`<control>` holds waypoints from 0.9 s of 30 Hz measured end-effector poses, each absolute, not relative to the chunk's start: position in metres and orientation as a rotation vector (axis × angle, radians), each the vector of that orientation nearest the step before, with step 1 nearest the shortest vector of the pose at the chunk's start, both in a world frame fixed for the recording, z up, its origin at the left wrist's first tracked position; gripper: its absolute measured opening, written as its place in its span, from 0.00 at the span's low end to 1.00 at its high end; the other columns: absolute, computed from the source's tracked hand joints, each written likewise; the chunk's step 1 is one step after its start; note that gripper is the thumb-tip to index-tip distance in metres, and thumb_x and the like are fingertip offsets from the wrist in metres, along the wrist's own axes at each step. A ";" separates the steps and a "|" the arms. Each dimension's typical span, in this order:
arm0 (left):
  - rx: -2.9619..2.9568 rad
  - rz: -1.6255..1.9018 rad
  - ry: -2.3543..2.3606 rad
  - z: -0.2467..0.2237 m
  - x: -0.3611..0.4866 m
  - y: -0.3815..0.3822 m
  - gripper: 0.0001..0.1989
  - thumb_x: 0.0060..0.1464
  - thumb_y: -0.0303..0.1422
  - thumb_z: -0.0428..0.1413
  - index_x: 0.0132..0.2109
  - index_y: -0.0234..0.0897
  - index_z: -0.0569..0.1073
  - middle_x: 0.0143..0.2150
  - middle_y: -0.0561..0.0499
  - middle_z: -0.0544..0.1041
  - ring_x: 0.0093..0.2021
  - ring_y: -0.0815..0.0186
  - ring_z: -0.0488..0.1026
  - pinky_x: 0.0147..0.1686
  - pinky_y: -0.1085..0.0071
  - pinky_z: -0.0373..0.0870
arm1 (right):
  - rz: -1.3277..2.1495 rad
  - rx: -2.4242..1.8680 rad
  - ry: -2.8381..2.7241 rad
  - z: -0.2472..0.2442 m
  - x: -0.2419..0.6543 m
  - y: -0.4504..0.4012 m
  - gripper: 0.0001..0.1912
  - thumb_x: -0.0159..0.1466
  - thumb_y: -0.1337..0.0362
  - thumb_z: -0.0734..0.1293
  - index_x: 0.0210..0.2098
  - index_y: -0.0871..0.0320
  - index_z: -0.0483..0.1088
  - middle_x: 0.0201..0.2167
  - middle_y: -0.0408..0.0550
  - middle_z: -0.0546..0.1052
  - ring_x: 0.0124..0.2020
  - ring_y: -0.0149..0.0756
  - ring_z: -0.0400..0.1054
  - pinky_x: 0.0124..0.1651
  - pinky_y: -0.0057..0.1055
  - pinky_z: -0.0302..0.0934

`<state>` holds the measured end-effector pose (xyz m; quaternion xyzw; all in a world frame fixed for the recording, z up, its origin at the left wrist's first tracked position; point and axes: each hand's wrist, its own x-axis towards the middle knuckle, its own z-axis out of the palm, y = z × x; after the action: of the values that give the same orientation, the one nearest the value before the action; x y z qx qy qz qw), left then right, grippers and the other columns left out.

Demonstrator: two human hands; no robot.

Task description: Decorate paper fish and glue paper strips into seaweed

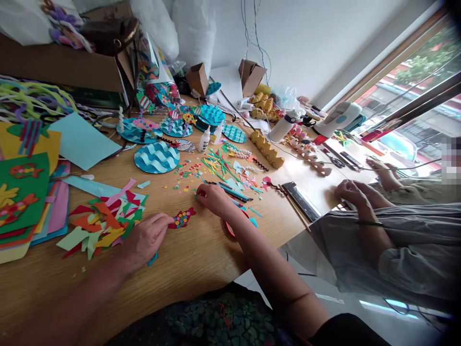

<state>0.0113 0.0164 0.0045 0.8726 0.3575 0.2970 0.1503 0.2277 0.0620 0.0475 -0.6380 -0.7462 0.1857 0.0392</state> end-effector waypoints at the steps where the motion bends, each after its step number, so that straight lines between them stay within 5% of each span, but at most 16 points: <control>1: 2.498 0.848 1.031 0.004 0.012 0.017 0.13 0.55 0.26 0.40 0.38 0.37 0.70 0.36 0.49 0.75 0.37 0.67 0.73 0.37 0.74 0.69 | 0.570 -1.967 -2.297 0.047 0.227 0.064 0.10 0.58 0.66 0.60 0.38 0.56 0.70 0.34 0.46 0.76 0.36 0.33 0.67 0.35 0.25 0.54; 27: 2.422 0.920 1.148 0.017 0.009 0.018 0.13 0.54 0.27 0.41 0.37 0.35 0.70 0.35 0.47 0.75 0.36 0.66 0.73 0.37 0.72 0.69 | 0.493 -2.031 -2.439 0.050 0.222 0.091 0.11 0.56 0.68 0.60 0.37 0.55 0.70 0.34 0.47 0.76 0.35 0.36 0.67 0.32 0.26 0.53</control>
<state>0.0090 0.0185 0.0170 0.8446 0.4002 0.3208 0.1533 0.2221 0.0913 0.0495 -0.6319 -0.7589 0.1535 -0.0355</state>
